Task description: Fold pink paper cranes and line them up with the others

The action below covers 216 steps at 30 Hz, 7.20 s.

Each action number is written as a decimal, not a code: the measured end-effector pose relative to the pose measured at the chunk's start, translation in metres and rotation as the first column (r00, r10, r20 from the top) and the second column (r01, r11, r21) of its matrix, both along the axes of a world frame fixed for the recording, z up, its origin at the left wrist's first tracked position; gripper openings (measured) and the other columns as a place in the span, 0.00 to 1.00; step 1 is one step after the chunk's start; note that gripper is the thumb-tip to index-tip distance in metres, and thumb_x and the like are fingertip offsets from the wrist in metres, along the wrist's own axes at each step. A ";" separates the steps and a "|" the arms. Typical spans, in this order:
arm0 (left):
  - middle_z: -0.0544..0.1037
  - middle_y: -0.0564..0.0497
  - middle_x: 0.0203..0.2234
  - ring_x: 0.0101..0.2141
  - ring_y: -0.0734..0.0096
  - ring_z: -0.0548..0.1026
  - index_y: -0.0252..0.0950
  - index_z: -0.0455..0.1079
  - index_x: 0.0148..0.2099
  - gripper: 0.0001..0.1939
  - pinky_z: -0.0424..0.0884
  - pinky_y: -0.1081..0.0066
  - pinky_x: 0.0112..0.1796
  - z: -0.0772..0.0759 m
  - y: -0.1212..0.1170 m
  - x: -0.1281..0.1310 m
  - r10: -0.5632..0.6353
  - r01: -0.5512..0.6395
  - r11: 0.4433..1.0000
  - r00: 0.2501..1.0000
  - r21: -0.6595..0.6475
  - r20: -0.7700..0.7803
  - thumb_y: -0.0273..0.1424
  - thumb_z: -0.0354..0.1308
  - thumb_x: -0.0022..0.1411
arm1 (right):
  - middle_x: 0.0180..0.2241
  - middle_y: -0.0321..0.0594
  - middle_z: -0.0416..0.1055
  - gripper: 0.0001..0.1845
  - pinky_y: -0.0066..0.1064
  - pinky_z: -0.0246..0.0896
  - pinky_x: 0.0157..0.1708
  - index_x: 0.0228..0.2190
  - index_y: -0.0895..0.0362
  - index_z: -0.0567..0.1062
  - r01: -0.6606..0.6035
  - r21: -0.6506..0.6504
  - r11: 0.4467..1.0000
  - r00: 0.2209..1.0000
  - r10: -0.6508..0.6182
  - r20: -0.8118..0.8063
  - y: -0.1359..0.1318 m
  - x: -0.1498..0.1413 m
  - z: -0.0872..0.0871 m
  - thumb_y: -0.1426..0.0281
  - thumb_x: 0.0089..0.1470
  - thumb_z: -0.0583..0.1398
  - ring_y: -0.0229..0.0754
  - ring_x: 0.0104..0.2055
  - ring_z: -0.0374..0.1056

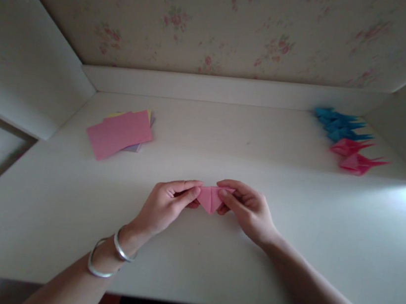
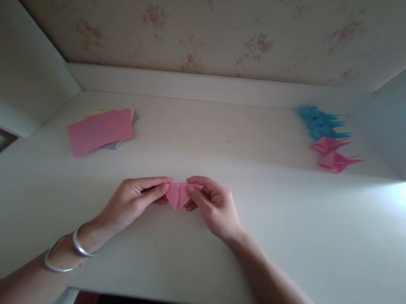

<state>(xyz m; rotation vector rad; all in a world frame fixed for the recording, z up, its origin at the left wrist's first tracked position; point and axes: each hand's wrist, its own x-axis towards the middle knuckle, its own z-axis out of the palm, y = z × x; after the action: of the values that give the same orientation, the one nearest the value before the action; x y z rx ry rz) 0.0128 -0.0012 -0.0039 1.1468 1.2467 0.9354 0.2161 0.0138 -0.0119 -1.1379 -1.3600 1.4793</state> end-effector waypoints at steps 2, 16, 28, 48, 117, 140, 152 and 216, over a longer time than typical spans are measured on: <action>0.85 0.49 0.39 0.34 0.64 0.83 0.37 0.79 0.48 0.15 0.81 0.68 0.39 0.000 0.000 0.000 -0.011 0.012 1.000 1.000 0.015 -0.023 0.38 0.64 0.61 | 0.25 0.38 0.76 0.15 0.28 0.68 0.26 0.40 0.58 0.77 -0.020 0.051 0.998 0.998 0.016 0.065 0.000 0.003 -0.003 0.60 0.57 0.63 0.39 0.25 0.73; 0.85 0.49 0.33 0.31 0.67 0.81 0.37 0.81 0.46 0.12 0.77 0.72 0.34 0.006 -0.001 0.000 -0.020 0.098 0.962 0.957 0.257 -0.289 0.35 0.62 0.63 | 0.27 0.42 0.79 0.19 0.28 0.69 0.24 0.39 0.59 0.80 0.000 -0.014 1.000 0.993 0.002 0.115 0.002 0.006 -0.005 0.58 0.52 0.66 0.40 0.24 0.74; 0.85 0.49 0.37 0.36 0.65 0.82 0.39 0.81 0.45 0.10 0.77 0.70 0.40 0.010 -0.003 0.000 -0.048 0.214 0.902 0.913 0.375 -0.406 0.30 0.61 0.63 | 0.25 0.42 0.78 0.15 0.29 0.68 0.25 0.31 0.59 0.82 -0.029 0.022 0.999 0.975 0.023 0.222 0.005 0.006 0.003 0.59 0.50 0.67 0.41 0.26 0.73; 0.84 0.49 0.39 0.38 0.64 0.81 0.37 0.80 0.46 0.16 0.76 0.71 0.39 0.006 -0.001 -0.001 -0.234 0.254 0.966 0.940 0.053 -0.249 0.40 0.55 0.67 | 0.25 0.34 0.65 0.17 0.27 0.51 0.27 0.29 0.60 0.78 -0.333 0.027 0.942 0.920 0.319 0.226 0.007 0.013 0.007 0.61 0.62 0.57 0.36 0.28 0.58; 0.82 0.49 0.37 0.33 0.70 0.79 0.38 0.75 0.52 0.14 0.74 0.76 0.34 0.010 -0.006 0.009 -0.055 0.123 0.958 0.966 0.260 -0.254 0.36 0.56 0.68 | 0.45 0.44 0.76 0.14 0.35 0.76 0.40 0.47 0.52 0.78 0.019 0.525 0.851 0.959 -0.164 0.230 -0.019 -0.019 0.000 0.73 0.60 0.61 0.42 0.40 0.75; 0.78 0.43 0.51 0.51 0.59 0.76 0.36 0.67 0.59 0.20 0.74 0.63 0.52 0.005 -0.004 0.010 -0.111 0.108 0.976 0.994 0.189 0.002 0.33 0.58 0.66 | 0.51 0.46 0.72 0.17 0.42 0.76 0.49 0.50 0.53 0.75 -0.013 0.423 0.906 0.989 -0.050 0.136 -0.019 -0.020 -0.002 0.74 0.59 0.60 0.47 0.50 0.72; 0.77 0.44 0.53 0.48 0.60 0.79 0.37 0.69 0.57 0.20 0.77 0.67 0.49 0.005 -0.006 0.008 -0.081 0.074 0.988 0.996 0.138 0.043 0.33 0.62 0.64 | 0.50 0.46 0.73 0.15 0.40 0.75 0.49 0.49 0.53 0.77 -0.035 0.442 0.896 0.987 -0.039 0.156 -0.018 -0.019 -0.001 0.72 0.60 0.61 0.46 0.49 0.73; 0.79 0.51 0.32 0.35 0.74 0.75 0.34 0.80 0.39 0.08 0.70 0.74 0.40 0.003 -0.001 0.006 -0.086 0.114 0.989 0.963 -0.094 0.256 0.33 0.68 0.58 | 0.37 0.43 0.81 0.14 0.31 0.75 0.40 0.43 0.56 0.75 -0.225 0.866 0.447 0.908 -0.226 0.352 -0.016 -0.006 0.002 0.81 0.56 0.59 0.42 0.39 0.78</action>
<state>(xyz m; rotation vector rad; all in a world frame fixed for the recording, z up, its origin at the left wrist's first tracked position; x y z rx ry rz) 0.0187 -0.0027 -0.0004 0.9643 1.0118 0.8962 0.2099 -0.0023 -0.0103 -0.7015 -2.0675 0.2526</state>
